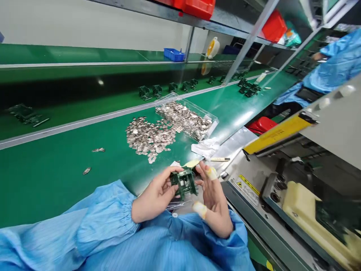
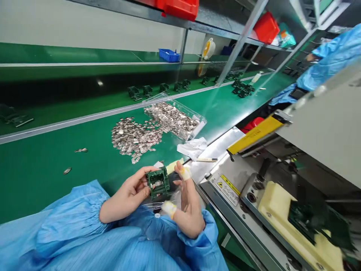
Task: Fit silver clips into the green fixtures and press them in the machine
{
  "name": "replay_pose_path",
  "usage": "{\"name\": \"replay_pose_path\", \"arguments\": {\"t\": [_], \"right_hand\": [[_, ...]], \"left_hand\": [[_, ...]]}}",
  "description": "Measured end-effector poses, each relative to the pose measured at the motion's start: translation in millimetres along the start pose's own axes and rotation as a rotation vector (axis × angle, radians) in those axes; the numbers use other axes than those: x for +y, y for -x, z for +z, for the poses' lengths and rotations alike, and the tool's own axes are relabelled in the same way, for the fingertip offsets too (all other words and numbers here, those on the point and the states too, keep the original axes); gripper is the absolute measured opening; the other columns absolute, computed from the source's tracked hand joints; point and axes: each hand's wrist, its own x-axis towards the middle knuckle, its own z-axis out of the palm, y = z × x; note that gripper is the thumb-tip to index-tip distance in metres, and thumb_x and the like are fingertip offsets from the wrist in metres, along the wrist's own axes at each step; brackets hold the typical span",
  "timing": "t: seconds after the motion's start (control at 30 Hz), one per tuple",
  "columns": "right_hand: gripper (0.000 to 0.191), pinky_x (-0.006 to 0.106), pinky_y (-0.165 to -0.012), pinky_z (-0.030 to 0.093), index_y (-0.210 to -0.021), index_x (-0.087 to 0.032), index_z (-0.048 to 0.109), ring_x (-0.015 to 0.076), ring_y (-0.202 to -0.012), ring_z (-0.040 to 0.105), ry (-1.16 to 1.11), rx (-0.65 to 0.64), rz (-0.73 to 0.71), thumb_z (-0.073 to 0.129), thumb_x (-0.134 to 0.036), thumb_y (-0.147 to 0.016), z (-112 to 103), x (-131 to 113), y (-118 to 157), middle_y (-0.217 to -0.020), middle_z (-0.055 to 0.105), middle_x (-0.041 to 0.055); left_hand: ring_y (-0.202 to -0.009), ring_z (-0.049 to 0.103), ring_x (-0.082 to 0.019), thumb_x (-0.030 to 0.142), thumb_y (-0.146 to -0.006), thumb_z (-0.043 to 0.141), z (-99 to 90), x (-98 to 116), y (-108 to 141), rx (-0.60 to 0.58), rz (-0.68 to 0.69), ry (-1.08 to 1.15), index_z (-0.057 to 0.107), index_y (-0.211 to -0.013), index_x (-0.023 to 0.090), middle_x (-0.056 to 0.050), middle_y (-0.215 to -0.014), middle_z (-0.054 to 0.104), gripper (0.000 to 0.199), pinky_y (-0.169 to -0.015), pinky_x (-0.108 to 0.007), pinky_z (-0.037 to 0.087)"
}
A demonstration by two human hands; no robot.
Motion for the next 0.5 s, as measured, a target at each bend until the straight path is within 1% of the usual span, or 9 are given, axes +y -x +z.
{"name": "replay_pose_path", "arguments": {"t": [0.07,0.13,0.2,0.23,0.3,0.37,0.4,0.43,0.5], "right_hand": [[0.080,0.049,-0.107,0.042,-0.143,-0.029,0.045,0.0325,-0.133,0.046,0.127,-0.004,-0.020,0.083,-0.028,-0.073,-20.1,-14.7,17.8,-0.144,0.050,0.0114],[0.076,0.047,-0.103,0.047,-0.136,-0.028,0.054,0.0322,-0.122,0.057,0.185,0.053,-0.020,0.086,-0.029,-0.068,-41.0,-28.7,41.0,-0.132,0.060,0.0113],[0.073,0.047,-0.094,0.054,-0.132,-0.028,0.057,0.0326,-0.111,0.064,0.188,0.188,-0.015,0.088,-0.034,-0.066,-65.2,-42.3,68.6,-0.124,0.064,0.0112],[0.073,0.047,-0.088,0.057,-0.131,-0.028,0.057,0.0330,-0.108,0.065,0.199,0.306,-0.025,0.088,-0.037,-0.065,-78.5,-49.3,83.6,-0.122,0.065,0.0114],[0.069,0.046,-0.082,0.059,-0.128,-0.027,0.058,0.0334,-0.105,0.066,0.279,0.665,-0.099,0.086,-0.041,-0.067,-105.9,-63.8,113.4,-0.119,0.066,0.0115],[0.059,0.049,-0.086,0.056,-0.126,-0.026,0.059,0.0328,-0.109,0.063,0.394,1.082,-0.244,0.080,-0.041,-0.073,-132.0,-78.2,137.9,-0.121,0.063,0.0108],[0.055,0.052,-0.090,0.053,-0.124,-0.025,0.059,0.0322,-0.112,0.061,0.442,1.245,-0.311,0.078,-0.039,-0.075,-143.7,-84.7,146.7,-0.123,0.062,0.0101],[0.053,0.055,-0.095,0.049,-0.123,-0.025,0.060,0.0315,-0.114,0.060,0.475,1.354,-0.357,0.077,-0.038,-0.075,-154.2,-90.4,152.8,-0.125,0.060,0.0094],[0.055,0.059,-0.100,0.044,-0.122,-0.023,0.060,0.0303,-0.110,0.062,0.505,1.420,-0.371,0.079,-0.037,-0.072,-171.7,-98.9,157.3,-0.123,0.062,0.0091]], "left_hand": [[-0.082,0.066,-0.018,0.024,-0.088,0.058,9.7,15.5,-6.9,-0.187,-0.009,-0.109,0.055,-0.122,0.021,-0.008,-0.106,0.067,0.034,-0.067,-0.025,0.055],[-0.070,0.066,-0.015,0.021,-0.088,0.056,22.7,32.0,-22.2,-0.444,-0.014,-0.170,0.054,-0.127,0.023,-0.006,-0.098,0.069,0.039,-0.059,-0.023,0.053],[-0.068,0.068,-0.016,0.021,-0.088,0.058,43.0,47.1,-47.4,-0.659,0.029,-0.214,0.048,-0.136,0.024,-0.006,-0.094,0.071,0.049,-0.054,-0.022,0.052],[-0.074,0.070,-0.018,0.023,-0.086,0.061,57.8,53.2,-62.4,-0.721,0.095,-0.254,0.047,-0.138,0.024,-0.006,-0.096,0.072,0.054,-0.057,-0.023,0.054],[-0.098,0.069,-0.025,0.027,-0.081,0.068,98.3,61.4,-92.8,-0.734,0.311,-0.347,0.050,-0.136,0.021,-0.011,-0.111,0.070,0.057,-0.075,-0.032,0.058],[-0.118,0.060,-0.032,0.030,-0.077,0.072,150.4,63.7,-118.6,-0.696,0.522,-0.425,0.054,-0.131,0.015,-0.017,-0.128,0.063,0.059,-0.098,-0.043,0.050],[-0.125,0.055,-0.035,0.032,-0.075,0.075,178.0,63.2,-129.2,-0.697,0.586,-0.454,0.053,-0.132,0.011,-0.021,-0.134,0.058,0.064,-0.105,-0.047,0.045],[-0.130,0.049,-0.037,0.034,-0.073,0.077,204.9,62.1,-138.4,-0.715,0.613,-0.482,0.049,-0.135,0.007,-0.024,-0.139,0.053,0.074,-0.109,-0.049,0.040],[-0.132,0.046,-0.040,0.036,-0.069,0.080,250.1,60.4,-152.8,-0.755,0.572,-0.531,0.043,-0.138,0.002,-0.028,-0.141,0.049,0.085,-0.109,-0.051,0.038]]}}
